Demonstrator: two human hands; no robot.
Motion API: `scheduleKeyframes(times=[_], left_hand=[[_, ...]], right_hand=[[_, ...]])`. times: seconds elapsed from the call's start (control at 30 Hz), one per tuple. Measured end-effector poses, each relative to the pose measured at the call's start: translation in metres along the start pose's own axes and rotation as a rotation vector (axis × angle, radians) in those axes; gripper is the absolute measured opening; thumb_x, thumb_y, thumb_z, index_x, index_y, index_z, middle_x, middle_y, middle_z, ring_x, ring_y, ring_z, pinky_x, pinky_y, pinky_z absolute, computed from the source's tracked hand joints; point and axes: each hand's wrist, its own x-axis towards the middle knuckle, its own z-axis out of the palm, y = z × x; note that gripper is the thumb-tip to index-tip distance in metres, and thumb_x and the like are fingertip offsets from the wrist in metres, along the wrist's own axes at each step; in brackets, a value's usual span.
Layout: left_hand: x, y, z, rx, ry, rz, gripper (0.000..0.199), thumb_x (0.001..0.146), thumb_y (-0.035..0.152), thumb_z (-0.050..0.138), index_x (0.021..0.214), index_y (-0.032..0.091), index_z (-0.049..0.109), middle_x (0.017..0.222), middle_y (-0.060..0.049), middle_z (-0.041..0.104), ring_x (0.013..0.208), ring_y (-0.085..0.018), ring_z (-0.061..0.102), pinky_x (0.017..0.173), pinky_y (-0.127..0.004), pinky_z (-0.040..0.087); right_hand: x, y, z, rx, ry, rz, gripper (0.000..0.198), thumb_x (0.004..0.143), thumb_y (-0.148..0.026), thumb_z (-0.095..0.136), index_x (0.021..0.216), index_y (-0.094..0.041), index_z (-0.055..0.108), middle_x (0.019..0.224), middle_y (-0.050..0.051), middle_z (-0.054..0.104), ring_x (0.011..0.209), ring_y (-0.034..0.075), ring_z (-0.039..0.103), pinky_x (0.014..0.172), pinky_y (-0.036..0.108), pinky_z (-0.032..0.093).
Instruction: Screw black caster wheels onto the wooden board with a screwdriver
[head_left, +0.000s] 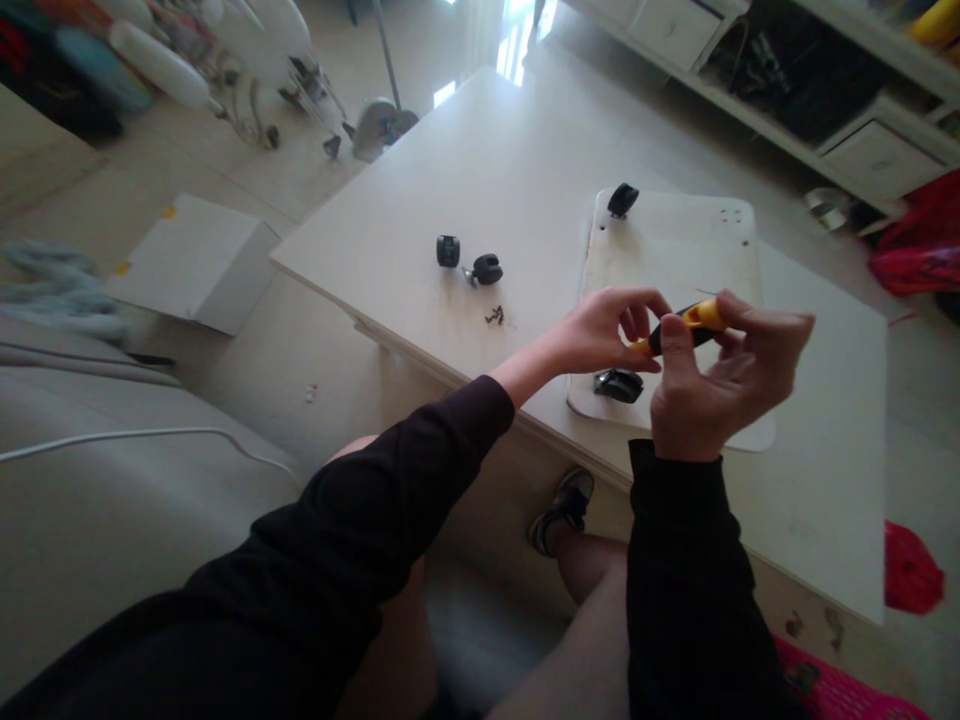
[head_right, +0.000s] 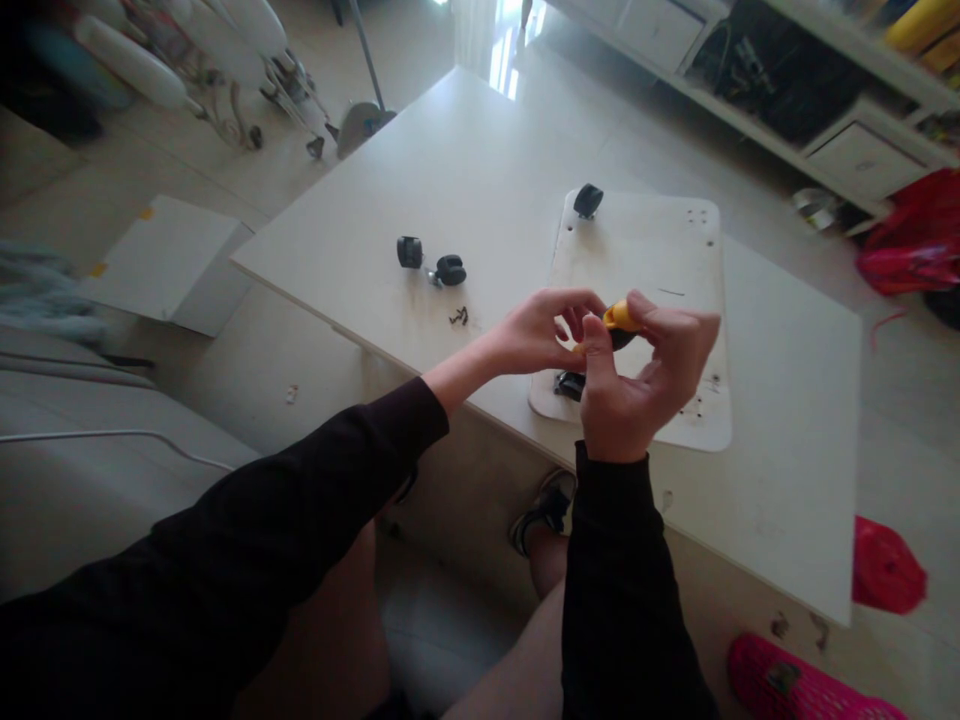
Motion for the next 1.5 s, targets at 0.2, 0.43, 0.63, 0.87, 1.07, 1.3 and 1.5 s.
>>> scheduleKeyframes(times=[0.2,0.43,0.63,0.87,1.07,1.3,1.5], left_hand=[[0.000,0.001,-0.002,-0.006,-0.006,-0.043,0.039,0.078,0.007,0.079,0.115,0.015,0.069,0.086,0.000,0.071,0.083,-0.013,0.068,0.080,-0.029,0.054],[-0.002,-0.007,-0.003,-0.009,-0.089,-0.086,0.044,0.074,0.005,0.078,0.116,0.014,0.068,0.096,-0.005,0.074,0.085,-0.014,0.070,0.076,-0.028,0.054],[-0.002,-0.009,0.003,0.183,-0.059,-0.108,0.029,0.075,0.006,0.076,0.102,0.014,0.072,0.078,0.001,0.068,0.072,-0.012,0.061,0.070,-0.027,0.045],[-0.002,-0.011,0.007,0.152,-0.084,-0.112,0.027,0.078,0.005,0.072,0.103,0.013,0.071,0.077,0.002,0.068,0.069,-0.011,0.060,0.068,-0.025,0.043],[-0.002,-0.007,0.006,0.318,-0.066,-0.126,0.024,0.076,0.005,0.075,0.098,0.014,0.075,0.077,0.001,0.069,0.070,-0.012,0.060,0.069,-0.026,0.042],[0.002,-0.014,0.002,0.310,-0.117,-0.149,0.027,0.077,0.004,0.072,0.101,0.014,0.077,0.077,0.001,0.071,0.071,-0.012,0.062,0.070,-0.026,0.043],[-0.002,-0.012,0.003,0.260,-0.125,-0.130,0.026,0.082,0.007,0.069,0.107,0.013,0.075,0.076,0.001,0.069,0.071,-0.012,0.060,0.070,-0.026,0.043]], right_hand=[[-0.006,0.001,0.000,0.199,-0.082,0.008,0.034,0.101,-0.040,0.054,0.131,-0.027,0.063,0.125,0.008,0.066,0.123,0.028,0.072,0.095,0.050,0.062],[-0.003,0.004,0.001,0.134,0.021,0.015,0.035,0.087,-0.040,0.081,0.116,-0.027,0.067,0.111,0.004,0.062,0.103,0.023,0.070,0.084,0.042,0.062],[-0.006,0.002,0.002,0.266,-0.060,0.003,0.028,0.101,-0.037,0.063,0.127,-0.028,0.066,0.123,0.005,0.069,0.121,0.026,0.072,0.091,0.045,0.062],[-0.001,0.007,0.003,0.214,0.048,-0.026,0.039,0.078,-0.028,0.087,0.111,-0.026,0.068,0.105,-0.001,0.063,0.091,0.015,0.069,0.076,0.033,0.057],[-0.003,0.002,0.005,0.289,-0.015,-0.011,0.029,0.094,-0.035,0.068,0.121,-0.027,0.066,0.116,0.003,0.066,0.116,0.023,0.072,0.088,0.042,0.062],[-0.007,-0.005,0.003,0.309,-0.091,-0.028,0.038,0.100,-0.028,0.061,0.137,-0.032,0.066,0.131,0.005,0.068,0.127,0.027,0.072,0.105,0.052,0.060],[-0.005,0.001,-0.001,0.174,-0.097,0.006,0.037,0.094,-0.033,0.072,0.131,-0.032,0.067,0.119,0.003,0.064,0.111,0.020,0.069,0.091,0.042,0.061]])
